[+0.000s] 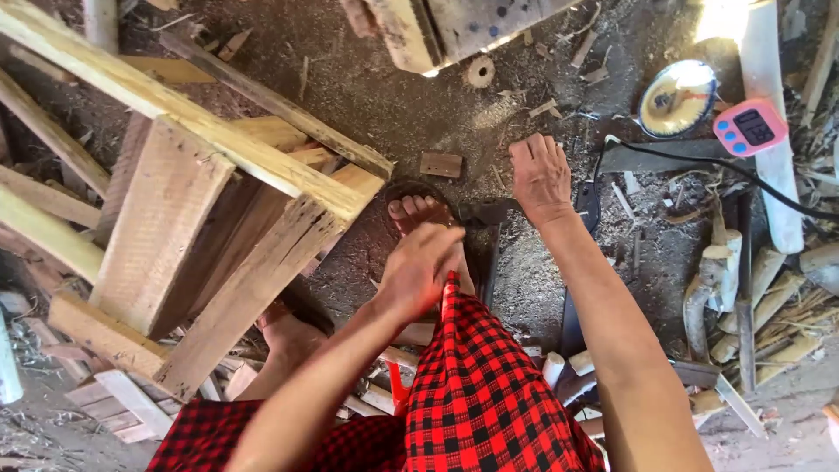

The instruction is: The person sits on the workshop floor assembling a small wooden stool. They position wooden slats on the stool frame, hold nails in place, and drive the nails in with a hammer, working around the frame and repositioning pieces as they go.

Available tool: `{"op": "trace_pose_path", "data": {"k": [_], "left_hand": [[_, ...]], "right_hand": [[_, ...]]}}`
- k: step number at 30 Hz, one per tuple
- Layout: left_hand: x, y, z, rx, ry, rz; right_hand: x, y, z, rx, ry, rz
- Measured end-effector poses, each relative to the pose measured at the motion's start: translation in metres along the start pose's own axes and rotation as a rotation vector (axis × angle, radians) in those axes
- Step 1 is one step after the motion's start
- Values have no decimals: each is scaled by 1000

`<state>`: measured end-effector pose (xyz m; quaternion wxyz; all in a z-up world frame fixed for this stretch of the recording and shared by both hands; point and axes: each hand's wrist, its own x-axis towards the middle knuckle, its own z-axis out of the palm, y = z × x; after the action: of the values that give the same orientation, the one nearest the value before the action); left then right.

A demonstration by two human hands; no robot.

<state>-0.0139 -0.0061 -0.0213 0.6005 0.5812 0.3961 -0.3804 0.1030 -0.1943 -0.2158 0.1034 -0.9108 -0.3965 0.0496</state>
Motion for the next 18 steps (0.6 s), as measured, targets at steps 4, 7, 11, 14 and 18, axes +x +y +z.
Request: {"op": "trace_pose_path", "data": {"k": [4,7,11,14,18], "left_hand": [[29,-44,13,270,269,646],[33,-47,13,144,257,613],[37,-56,10,79,292,602],[39,-64,10,33,297,596],[29,-61,9,-19,293,544]], "right_hand": [[-8,7,6,54,63,-40],[2,1,-5,6,86,-84],[11,-7,-8,-110,112,-133],[-3,1,28,-23,-111,-20],[-6,-38,-31,609,-170,318]]}}
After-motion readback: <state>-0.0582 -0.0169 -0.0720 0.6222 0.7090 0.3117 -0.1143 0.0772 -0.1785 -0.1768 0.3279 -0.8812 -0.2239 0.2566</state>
